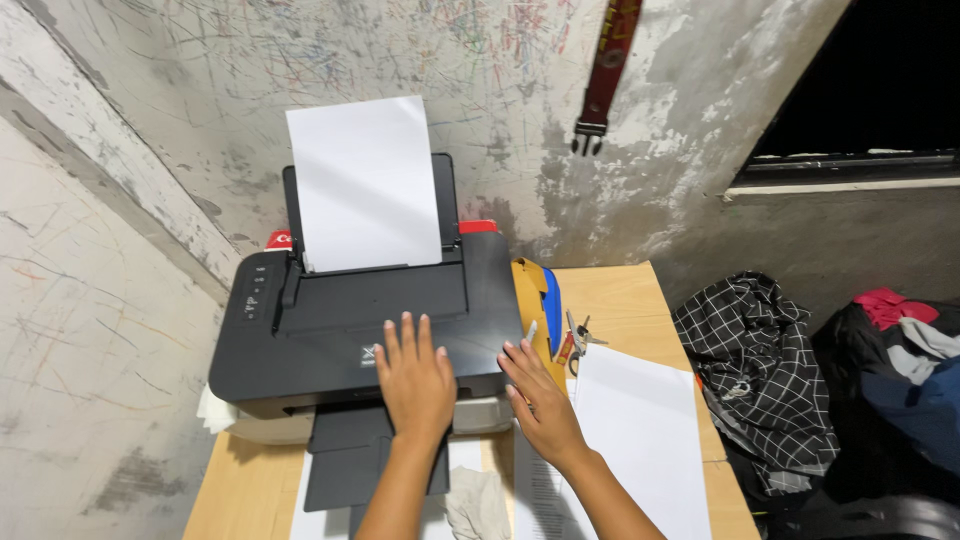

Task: The person repeatedly picks up blank sheets of paper from a table and places them one by one into the top manual feed slot of a printer. The person aligns each sheet before insertion and continues this process for multiple sheets.

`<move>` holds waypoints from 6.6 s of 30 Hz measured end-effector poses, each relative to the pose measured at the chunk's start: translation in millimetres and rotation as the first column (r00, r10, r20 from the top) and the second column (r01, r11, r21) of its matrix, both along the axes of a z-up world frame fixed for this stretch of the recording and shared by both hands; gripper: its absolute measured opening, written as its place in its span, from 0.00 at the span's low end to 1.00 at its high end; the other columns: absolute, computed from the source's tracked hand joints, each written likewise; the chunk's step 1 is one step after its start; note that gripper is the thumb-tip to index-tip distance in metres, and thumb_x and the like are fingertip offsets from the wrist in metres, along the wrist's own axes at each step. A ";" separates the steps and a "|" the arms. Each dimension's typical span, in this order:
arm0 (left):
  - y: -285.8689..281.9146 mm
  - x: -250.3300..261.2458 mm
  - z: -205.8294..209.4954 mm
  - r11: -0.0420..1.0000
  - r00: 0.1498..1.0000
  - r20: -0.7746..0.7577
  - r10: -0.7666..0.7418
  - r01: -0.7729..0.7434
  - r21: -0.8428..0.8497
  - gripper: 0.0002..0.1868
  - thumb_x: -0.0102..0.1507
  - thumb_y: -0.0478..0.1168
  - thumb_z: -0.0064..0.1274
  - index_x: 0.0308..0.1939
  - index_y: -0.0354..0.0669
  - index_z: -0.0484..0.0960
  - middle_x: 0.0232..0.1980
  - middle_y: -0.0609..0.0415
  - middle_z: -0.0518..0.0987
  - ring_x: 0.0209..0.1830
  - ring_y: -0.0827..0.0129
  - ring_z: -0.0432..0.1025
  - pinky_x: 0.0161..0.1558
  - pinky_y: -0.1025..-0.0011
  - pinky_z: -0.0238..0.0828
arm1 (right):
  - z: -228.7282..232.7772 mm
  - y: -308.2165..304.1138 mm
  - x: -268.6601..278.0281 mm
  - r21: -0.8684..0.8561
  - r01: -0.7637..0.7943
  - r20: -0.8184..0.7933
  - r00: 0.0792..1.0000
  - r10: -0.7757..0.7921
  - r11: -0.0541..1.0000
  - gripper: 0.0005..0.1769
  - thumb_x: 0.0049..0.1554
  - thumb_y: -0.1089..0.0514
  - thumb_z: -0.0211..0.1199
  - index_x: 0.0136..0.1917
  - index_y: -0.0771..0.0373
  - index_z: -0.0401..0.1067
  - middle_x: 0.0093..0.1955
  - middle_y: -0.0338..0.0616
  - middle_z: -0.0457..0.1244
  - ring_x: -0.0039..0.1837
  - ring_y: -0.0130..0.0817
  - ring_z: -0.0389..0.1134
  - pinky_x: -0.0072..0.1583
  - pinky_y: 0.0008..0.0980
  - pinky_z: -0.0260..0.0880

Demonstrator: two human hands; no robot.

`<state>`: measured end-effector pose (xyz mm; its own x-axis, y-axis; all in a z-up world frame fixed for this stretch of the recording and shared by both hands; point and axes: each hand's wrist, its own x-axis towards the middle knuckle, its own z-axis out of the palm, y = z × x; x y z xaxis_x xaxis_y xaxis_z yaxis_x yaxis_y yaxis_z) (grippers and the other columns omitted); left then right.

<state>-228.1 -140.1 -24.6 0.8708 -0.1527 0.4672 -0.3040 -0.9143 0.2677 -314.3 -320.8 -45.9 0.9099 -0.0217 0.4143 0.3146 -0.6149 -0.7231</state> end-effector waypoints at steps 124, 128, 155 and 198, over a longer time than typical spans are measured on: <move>-89.4 -4.5 11.6 0.497 0.335 -0.574 -0.748 -0.291 -0.817 0.24 0.69 0.49 0.47 0.58 0.32 0.77 0.54 0.42 0.83 0.52 0.61 0.79 0.54 0.66 0.77 | -73.2 -199.5 10.0 0.844 0.396 -0.466 0.875 0.129 0.361 0.26 0.56 0.62 0.62 0.66 0.73 0.67 0.61 0.57 0.67 0.61 0.41 0.70 0.62 0.38 0.73; -36.3 23.6 50.8 0.558 0.543 -0.534 -0.648 -0.137 -0.818 0.19 0.62 0.43 0.58 0.51 0.31 0.83 0.44 0.45 0.87 0.42 0.65 0.81 0.46 0.70 0.79 | -14.0 -164.4 60.4 0.861 0.264 -0.344 0.932 0.116 0.434 0.24 0.55 0.63 0.65 0.63 0.73 0.68 0.57 0.53 0.69 0.56 0.39 0.72 0.59 0.39 0.74; 161.8 290.8 97.8 0.771 0.914 -0.349 -0.206 -0.069 -0.633 0.08 0.60 0.38 0.63 0.39 0.38 0.85 0.29 0.57 0.82 0.30 0.73 0.75 0.37 0.71 0.70 | 105.7 26.3 319.4 0.512 0.168 -0.133 0.984 -0.116 0.842 0.07 0.56 0.63 0.68 0.49 0.66 0.78 0.42 0.39 0.70 0.41 0.22 0.68 0.43 0.24 0.67; 168.7 331.3 49.7 0.733 0.902 -0.353 -0.249 -0.063 -0.677 0.16 0.59 0.34 0.61 0.52 0.43 0.83 0.37 0.58 0.86 0.38 0.74 0.80 0.43 0.72 0.76 | 66.3 31.5 337.9 0.315 0.371 -0.276 0.917 -0.289 0.874 0.06 0.55 0.65 0.68 0.48 0.62 0.80 0.41 0.37 0.71 0.41 0.23 0.68 0.44 0.25 0.68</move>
<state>103.2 28.6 25.0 0.9947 -0.0332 0.0974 -0.1023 -0.4248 0.8995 23.6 -289.3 20.4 0.8882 -0.4441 0.1180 -0.0482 -0.3453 -0.9373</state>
